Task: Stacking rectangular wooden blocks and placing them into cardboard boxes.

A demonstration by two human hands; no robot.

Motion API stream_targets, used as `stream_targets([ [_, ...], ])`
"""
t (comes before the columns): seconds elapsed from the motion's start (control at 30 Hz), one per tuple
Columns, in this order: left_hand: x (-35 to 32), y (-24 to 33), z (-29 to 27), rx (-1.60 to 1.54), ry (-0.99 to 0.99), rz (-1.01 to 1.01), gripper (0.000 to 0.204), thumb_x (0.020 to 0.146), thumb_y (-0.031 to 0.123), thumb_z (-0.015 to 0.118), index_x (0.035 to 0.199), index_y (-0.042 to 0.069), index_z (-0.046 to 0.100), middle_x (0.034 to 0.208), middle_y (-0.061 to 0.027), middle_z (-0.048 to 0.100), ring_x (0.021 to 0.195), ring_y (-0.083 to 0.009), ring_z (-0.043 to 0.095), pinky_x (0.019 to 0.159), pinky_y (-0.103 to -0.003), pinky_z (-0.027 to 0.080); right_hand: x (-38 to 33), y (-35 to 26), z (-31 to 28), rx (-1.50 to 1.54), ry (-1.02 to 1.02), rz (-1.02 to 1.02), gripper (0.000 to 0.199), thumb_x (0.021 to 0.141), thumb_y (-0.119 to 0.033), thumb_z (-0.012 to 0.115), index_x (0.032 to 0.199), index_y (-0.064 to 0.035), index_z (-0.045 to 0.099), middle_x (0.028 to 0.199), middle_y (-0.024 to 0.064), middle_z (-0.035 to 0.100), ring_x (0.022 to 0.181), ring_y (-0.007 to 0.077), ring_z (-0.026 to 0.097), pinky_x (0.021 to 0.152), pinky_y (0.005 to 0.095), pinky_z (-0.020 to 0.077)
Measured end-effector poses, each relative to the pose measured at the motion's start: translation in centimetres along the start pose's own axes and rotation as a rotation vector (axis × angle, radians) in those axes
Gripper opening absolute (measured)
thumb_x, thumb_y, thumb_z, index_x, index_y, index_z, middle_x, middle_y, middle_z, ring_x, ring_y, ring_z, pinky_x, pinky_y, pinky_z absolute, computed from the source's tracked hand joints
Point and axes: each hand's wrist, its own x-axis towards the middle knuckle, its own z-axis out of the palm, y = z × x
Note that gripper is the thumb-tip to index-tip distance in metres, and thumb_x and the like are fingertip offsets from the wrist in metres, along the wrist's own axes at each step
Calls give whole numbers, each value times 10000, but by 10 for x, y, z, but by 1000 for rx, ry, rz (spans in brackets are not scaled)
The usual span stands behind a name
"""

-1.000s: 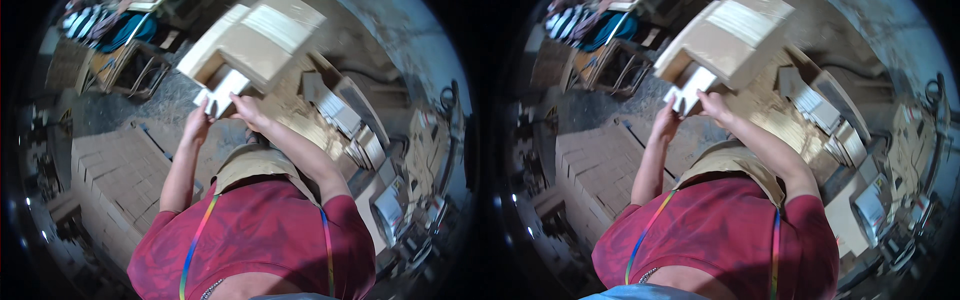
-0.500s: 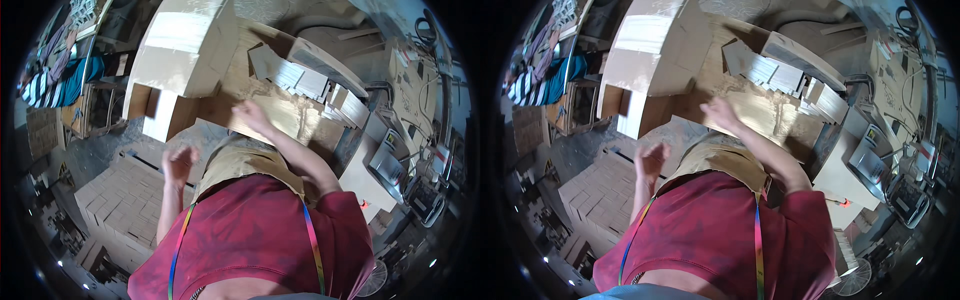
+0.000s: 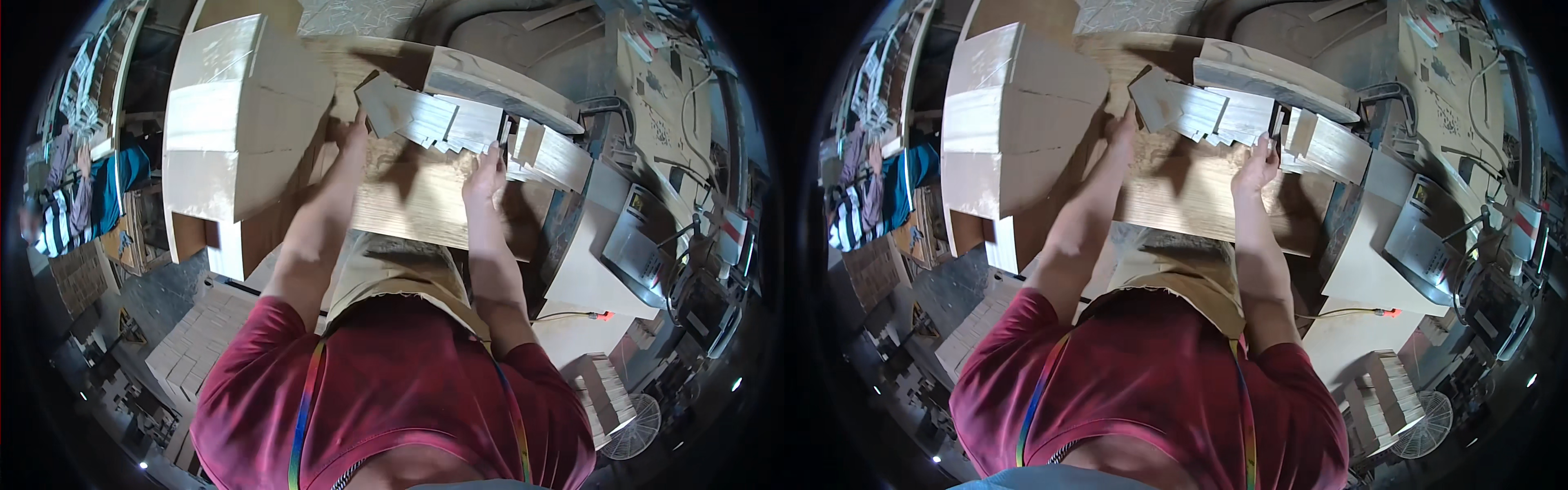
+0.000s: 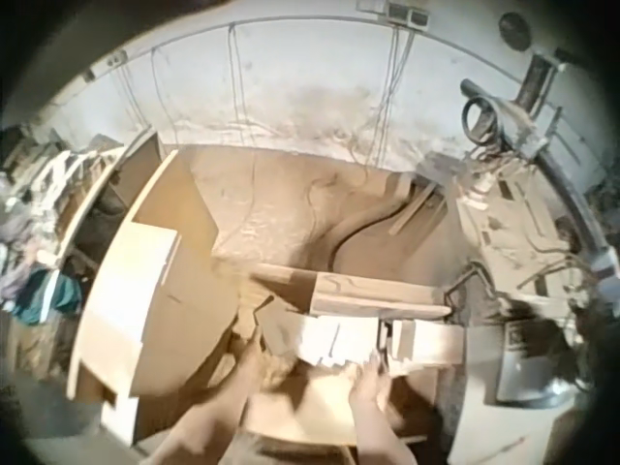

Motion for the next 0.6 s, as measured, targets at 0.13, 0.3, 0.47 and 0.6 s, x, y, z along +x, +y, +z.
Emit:
stream_targets([
  [0.13,57,-39,18,-188,-207,-106,464,944,431,835,1035,-13,736,951,-161,738,841,-264,728,670,-383,636,-8,17,10,409,52,261,395,1008,-311,744,1262,-32,624,1228,95,661,1075,220,632,950,409,555],
  [0.3,-8,6,-4,-14,-365,-35,615,908,462,875,1210,-44,697,1117,-205,743,949,-291,740,723,-426,649,-3,30,-25,435,-121,311,392,981,-300,775,1245,-47,634,1256,93,660,1127,248,628,998,453,540],
  [0.47,-52,23,-42,-443,-457,-240,442,935,350,883,1189,30,713,1101,-156,736,903,-248,740,684,-401,666,0,41,-55,446,-423,449,460,975,-314,785,1311,-44,626,1344,129,647,1209,300,619,1089,502,500],
  [0.6,-64,29,-55,-480,-593,-418,461,935,342,885,1216,25,703,1120,-163,730,951,-251,735,739,-423,674,2,15,-50,469,-528,578,518,990,-274,768,1420,-44,592,1433,168,610,1281,322,602,1186,548,447],
])
